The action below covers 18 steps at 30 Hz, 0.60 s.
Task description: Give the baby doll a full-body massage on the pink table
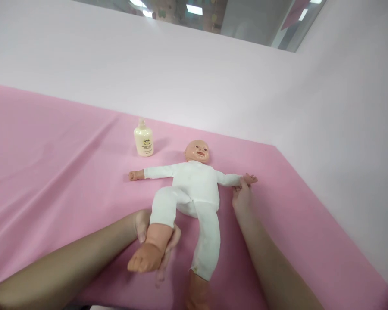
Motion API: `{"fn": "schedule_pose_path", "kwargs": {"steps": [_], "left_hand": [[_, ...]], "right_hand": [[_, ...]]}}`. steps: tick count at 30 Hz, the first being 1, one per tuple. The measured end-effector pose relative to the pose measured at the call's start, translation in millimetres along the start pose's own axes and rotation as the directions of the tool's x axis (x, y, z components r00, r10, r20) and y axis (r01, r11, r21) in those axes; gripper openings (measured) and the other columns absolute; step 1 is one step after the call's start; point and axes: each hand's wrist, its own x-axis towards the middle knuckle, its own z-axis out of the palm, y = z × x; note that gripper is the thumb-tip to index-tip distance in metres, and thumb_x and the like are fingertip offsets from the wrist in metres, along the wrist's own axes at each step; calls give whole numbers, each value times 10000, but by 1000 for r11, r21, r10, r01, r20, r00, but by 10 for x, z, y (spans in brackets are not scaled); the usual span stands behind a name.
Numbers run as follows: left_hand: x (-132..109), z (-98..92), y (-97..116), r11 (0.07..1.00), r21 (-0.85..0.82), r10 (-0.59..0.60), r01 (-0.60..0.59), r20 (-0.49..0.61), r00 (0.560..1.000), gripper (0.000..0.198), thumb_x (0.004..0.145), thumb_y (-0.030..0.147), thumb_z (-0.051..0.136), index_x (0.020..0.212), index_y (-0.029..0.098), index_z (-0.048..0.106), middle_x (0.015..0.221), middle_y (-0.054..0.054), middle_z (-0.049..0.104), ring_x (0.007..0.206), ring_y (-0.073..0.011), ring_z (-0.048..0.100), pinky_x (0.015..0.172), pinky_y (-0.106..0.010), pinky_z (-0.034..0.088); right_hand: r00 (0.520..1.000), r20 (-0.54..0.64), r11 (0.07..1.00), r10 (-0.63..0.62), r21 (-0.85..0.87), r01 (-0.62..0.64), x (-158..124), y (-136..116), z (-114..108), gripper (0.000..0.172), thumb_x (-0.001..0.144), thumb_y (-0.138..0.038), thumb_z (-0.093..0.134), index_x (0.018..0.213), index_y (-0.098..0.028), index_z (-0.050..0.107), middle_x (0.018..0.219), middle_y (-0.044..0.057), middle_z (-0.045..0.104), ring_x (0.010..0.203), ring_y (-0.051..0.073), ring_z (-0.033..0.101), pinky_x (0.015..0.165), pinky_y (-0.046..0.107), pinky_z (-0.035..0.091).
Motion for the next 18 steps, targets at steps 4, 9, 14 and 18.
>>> {"fn": "schedule_pose_path", "kwargs": {"steps": [4,9,14,18], "left_hand": [[-82,-74,-56,988,-113,-69,103,271,960,464,549,454,791,908,209,628,744,-146,731,730,-381,738,778,-572,571],[-109,-56,14,975,-219,-13,23,43,999,421,627,501,676,882,194,544,680,-62,660,496,-255,654,708,-529,580],[-142,-73,99,937,-288,172,-198,-113,979,392,760,559,537,860,181,503,573,22,551,386,-135,505,654,-375,564],[-135,-91,117,931,-242,219,-275,-234,947,442,766,605,534,864,175,507,549,60,466,392,-104,400,674,-350,551]], "right_hand": [[994,36,990,-105,-95,108,-145,-62,74,691,817,-387,678,1445,-296,403,1539,78,430,1344,224,528,1088,457,484],[896,232,883,-378,-201,425,-333,-142,190,712,824,-360,703,1458,-253,397,1569,124,405,1393,245,478,1141,465,425],[766,462,742,-446,-287,606,-481,-114,234,582,869,-343,680,1403,-233,476,1471,129,527,1359,254,520,1151,480,420],[617,641,535,-457,-356,766,-579,-78,205,446,894,-270,664,1329,-255,570,1314,92,650,1232,248,617,1092,476,489]]}}
